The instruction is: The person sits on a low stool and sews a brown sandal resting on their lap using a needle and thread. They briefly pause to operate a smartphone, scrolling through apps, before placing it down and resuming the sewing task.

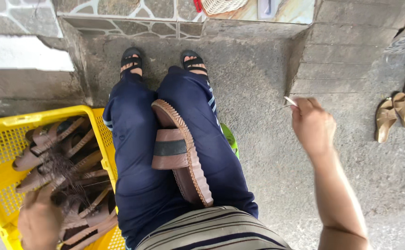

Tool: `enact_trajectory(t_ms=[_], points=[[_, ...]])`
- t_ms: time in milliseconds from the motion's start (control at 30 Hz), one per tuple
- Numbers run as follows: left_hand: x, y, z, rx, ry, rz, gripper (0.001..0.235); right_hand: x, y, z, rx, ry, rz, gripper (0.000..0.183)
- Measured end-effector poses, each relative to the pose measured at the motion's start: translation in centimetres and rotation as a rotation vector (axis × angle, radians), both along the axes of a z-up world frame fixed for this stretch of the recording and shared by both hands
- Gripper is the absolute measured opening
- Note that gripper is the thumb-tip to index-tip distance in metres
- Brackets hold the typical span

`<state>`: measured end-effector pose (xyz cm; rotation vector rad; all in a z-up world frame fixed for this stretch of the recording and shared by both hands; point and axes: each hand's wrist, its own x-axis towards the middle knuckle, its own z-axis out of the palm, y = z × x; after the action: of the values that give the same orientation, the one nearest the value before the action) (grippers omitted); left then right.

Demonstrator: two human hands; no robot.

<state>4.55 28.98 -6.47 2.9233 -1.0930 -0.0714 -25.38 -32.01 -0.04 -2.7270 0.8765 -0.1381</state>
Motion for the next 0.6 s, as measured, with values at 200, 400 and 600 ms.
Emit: enact_trajectory(t_ms=[200, 400, 600], points=[[-7.8, -20.5, 9.3, -0.221, 0.051, -0.306, 0.045, 6.0, 10.6, 2.2, 0.665, -0.373, 0.395, 0.045], [-7.9, -22.7, 12.4, -0.701, 0.769, -0.289, 0.022, 9.1, 11.7, 2.4, 0.221, -0.353, 0.643, 0.034], [-6.3, -22.2, 9.9, -1.225, 1.512, 0.018, 0.034, 10.7, 11.0, 0.0, -0.035, -0.293, 0.774, 0.054]])
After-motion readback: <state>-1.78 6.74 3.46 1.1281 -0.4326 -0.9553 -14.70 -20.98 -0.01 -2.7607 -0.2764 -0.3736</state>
